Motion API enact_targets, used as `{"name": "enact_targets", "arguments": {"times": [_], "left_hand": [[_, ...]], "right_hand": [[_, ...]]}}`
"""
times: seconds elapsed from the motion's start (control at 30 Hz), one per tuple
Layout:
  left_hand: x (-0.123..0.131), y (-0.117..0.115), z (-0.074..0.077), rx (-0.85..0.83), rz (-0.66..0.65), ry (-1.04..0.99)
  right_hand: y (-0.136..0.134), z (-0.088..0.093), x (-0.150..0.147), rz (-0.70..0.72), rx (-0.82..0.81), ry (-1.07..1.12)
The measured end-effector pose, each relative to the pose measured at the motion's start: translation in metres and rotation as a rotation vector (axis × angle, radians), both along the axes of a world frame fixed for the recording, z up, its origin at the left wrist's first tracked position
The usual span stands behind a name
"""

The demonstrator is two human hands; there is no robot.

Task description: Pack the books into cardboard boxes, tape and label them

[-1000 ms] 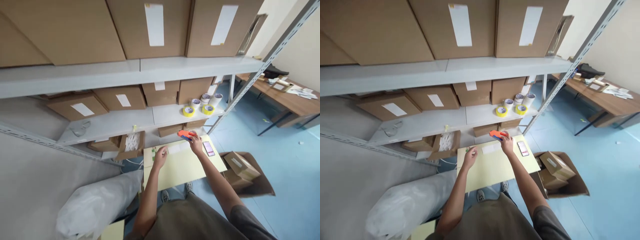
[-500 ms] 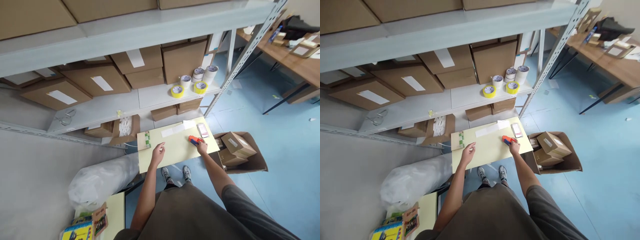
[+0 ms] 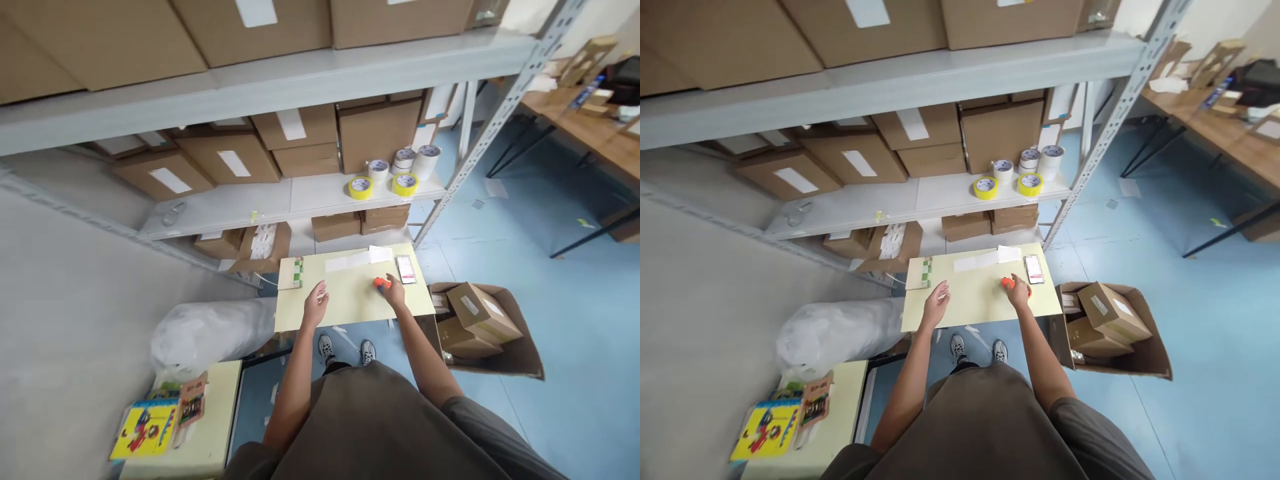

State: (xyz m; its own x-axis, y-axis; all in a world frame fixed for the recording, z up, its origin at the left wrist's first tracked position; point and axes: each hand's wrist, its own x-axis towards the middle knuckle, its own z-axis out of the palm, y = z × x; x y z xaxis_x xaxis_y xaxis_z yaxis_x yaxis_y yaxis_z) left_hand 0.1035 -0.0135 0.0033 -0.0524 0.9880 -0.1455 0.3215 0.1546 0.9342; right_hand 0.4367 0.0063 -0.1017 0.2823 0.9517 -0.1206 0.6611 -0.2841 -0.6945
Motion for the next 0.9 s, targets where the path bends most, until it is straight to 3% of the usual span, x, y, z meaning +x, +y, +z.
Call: {"name": "enact_targets", "arguments": {"times": [0.1, 0.17, 0.37, 0.5, 0.7, 0.8, 0.9], "left_hand": [[-0.021, -0.015, 0.002, 0.006, 0.094, -0.001], [-0.041, -0.029, 0.002, -0.003, 0.169, 0.002], [-0.127, -0.077, -0.003, 0.024, 0.551, -0.043], [-0.196, -0.121, -0.011, 0.078, 0.781, -0.055], [-0.309, -0.191, -0.025, 0.102, 1.03, -0.024], [-0.365, -0.214, -0.036, 0.094, 1.112, -0.031], [-0.416, -0.221, -0.051, 0.051, 1.155, -0.076]], "right_hand": [[0.025, 0.018, -0.029, 0.057, 0.083, 0.105], [0.043, 0.03, -0.06, 0.187, 0.151, 0.159], [0.068, 0.062, -0.204, 0.64, 0.246, 0.284], [0.056, 0.077, -0.313, 0.863, 0.209, 0.354], [0.014, 0.084, -0.459, 1.139, 0.145, 0.385], [-0.002, 0.083, -0.526, 1.211, 0.094, 0.358], [-0.009, 0.076, -0.594, 1.24, 0.047, 0.313]]}}
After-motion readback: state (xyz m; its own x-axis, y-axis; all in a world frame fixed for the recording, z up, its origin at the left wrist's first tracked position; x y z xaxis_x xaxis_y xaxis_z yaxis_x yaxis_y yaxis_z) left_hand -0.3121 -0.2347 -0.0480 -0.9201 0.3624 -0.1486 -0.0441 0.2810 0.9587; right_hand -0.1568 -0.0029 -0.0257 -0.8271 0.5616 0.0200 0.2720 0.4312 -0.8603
